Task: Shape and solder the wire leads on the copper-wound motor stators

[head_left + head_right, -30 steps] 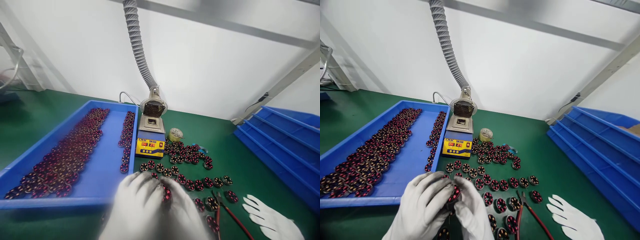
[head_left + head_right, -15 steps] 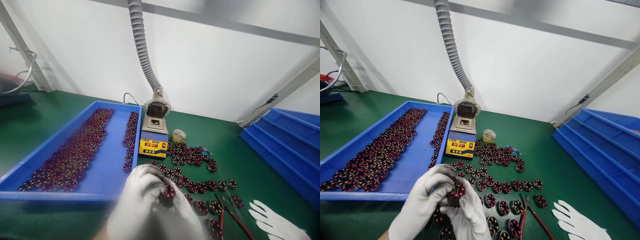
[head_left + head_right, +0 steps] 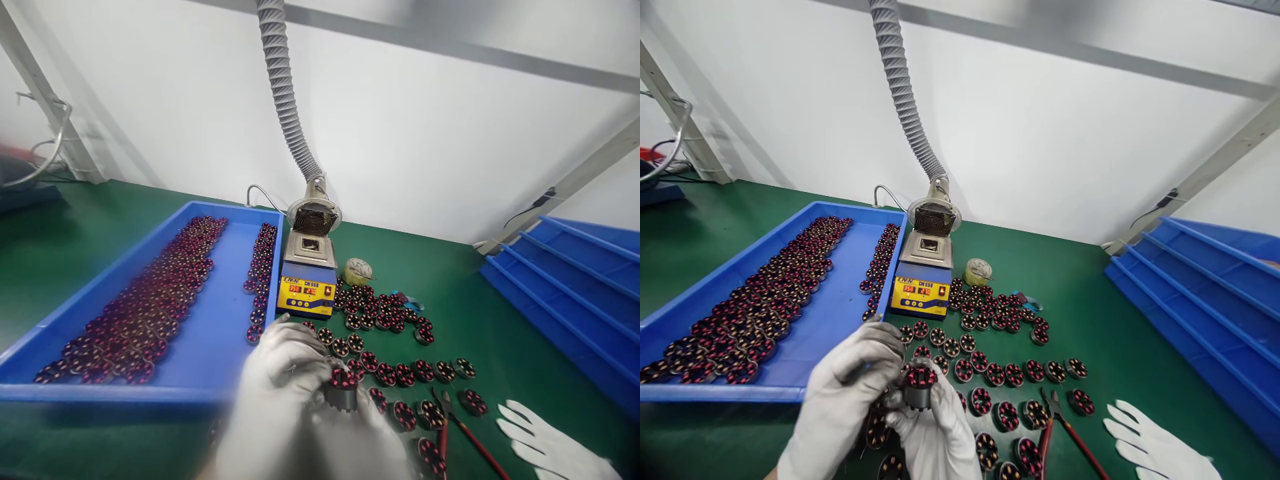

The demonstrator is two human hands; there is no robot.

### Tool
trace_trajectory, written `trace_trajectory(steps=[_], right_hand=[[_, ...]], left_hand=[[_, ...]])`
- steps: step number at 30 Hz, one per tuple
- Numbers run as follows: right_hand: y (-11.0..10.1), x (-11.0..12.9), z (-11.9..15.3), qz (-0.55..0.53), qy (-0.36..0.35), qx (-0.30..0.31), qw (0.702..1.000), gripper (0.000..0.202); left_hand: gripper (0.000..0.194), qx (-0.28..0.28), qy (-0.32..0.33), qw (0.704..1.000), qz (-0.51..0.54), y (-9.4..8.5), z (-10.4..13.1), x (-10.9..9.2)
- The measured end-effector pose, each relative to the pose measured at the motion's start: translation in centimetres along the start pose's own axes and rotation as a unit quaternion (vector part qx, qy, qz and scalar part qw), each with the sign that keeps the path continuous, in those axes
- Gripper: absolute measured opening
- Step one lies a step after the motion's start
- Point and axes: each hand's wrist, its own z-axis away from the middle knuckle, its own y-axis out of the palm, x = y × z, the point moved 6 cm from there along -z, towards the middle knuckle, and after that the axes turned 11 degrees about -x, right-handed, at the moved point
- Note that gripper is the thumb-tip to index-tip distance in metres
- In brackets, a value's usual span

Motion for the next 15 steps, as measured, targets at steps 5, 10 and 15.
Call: trace_trajectory(steps=[5,10,15], right_hand=[[0.8,0.9,0.0,0.003,-0.002,0.003,1.0,0.029],[0.3,0.2,-0.3,-0.017,-0.044,-0.041,0.998,0.033],[0.2,1.0,0.4,-0.02,-0.005,-0.036,0.999,0.034]], left_hand=[[0.02,0.084,-0.082,0.993,-0.02,1.4,0.4,1.3],[0.012,0.053,-0.066,0.993,0.077,1.5,0.6,1.4],[0.007,-0.004,-0.161,0.987,0.007,-0.5,-0.1,1.8]])
